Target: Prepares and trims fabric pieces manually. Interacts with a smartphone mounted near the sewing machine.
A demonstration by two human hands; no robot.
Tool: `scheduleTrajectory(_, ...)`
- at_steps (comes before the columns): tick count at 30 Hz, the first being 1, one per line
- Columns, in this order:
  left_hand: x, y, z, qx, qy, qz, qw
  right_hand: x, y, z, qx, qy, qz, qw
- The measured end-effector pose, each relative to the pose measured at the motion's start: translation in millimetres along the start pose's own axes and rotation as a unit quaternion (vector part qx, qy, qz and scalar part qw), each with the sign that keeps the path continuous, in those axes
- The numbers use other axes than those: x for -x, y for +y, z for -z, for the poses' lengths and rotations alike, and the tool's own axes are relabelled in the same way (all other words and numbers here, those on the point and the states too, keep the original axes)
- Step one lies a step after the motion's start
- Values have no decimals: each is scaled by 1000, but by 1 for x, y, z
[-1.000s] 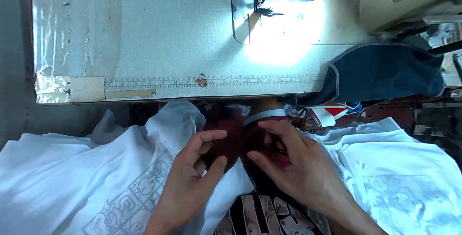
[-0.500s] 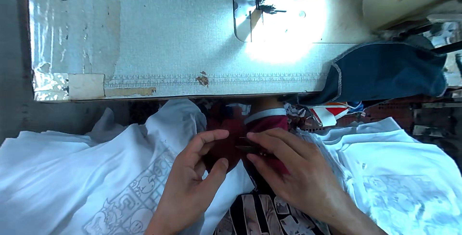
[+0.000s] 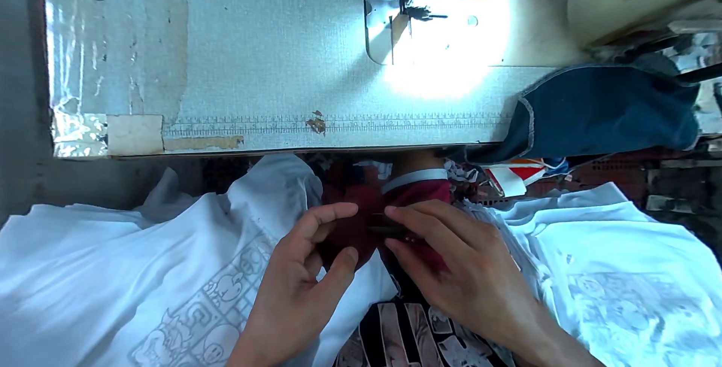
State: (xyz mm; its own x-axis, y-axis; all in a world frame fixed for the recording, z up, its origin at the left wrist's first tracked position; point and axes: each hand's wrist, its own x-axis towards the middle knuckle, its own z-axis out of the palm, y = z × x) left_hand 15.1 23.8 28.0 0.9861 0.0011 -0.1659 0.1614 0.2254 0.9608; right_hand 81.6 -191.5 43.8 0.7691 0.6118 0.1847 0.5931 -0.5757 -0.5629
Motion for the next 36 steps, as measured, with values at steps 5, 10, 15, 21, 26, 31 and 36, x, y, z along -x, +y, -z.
scheduleTrajectory(5,0,0,0,-2,-4,3,1000,0,0,0,6,-1,0,1000)
scheduleTrajectory(10,0,0,-1,-6,0,7,1000,1,-1,1,7,-5,-1,1000)
scheduleTrajectory(15,0,-1,-1,-7,1,6,1000,1,0,1,11,-11,-3,1000)
scheduleTrajectory(21,0,0,-2,-25,3,10,1000,2,0,-1,8,-6,-5,1000)
scheduleTrajectory(26,-1,-1,0,-8,-3,9,1000,2,3,-7,-26,8,-7,1000)
scheduleTrajectory(31,-1,-4,-2,-5,1,14,1000,5,7,-22,-110,17,-9,994)
scheduleTrajectory(36,-2,-2,-7,-36,20,12,999,7,1,-39,-153,48,-15,987)
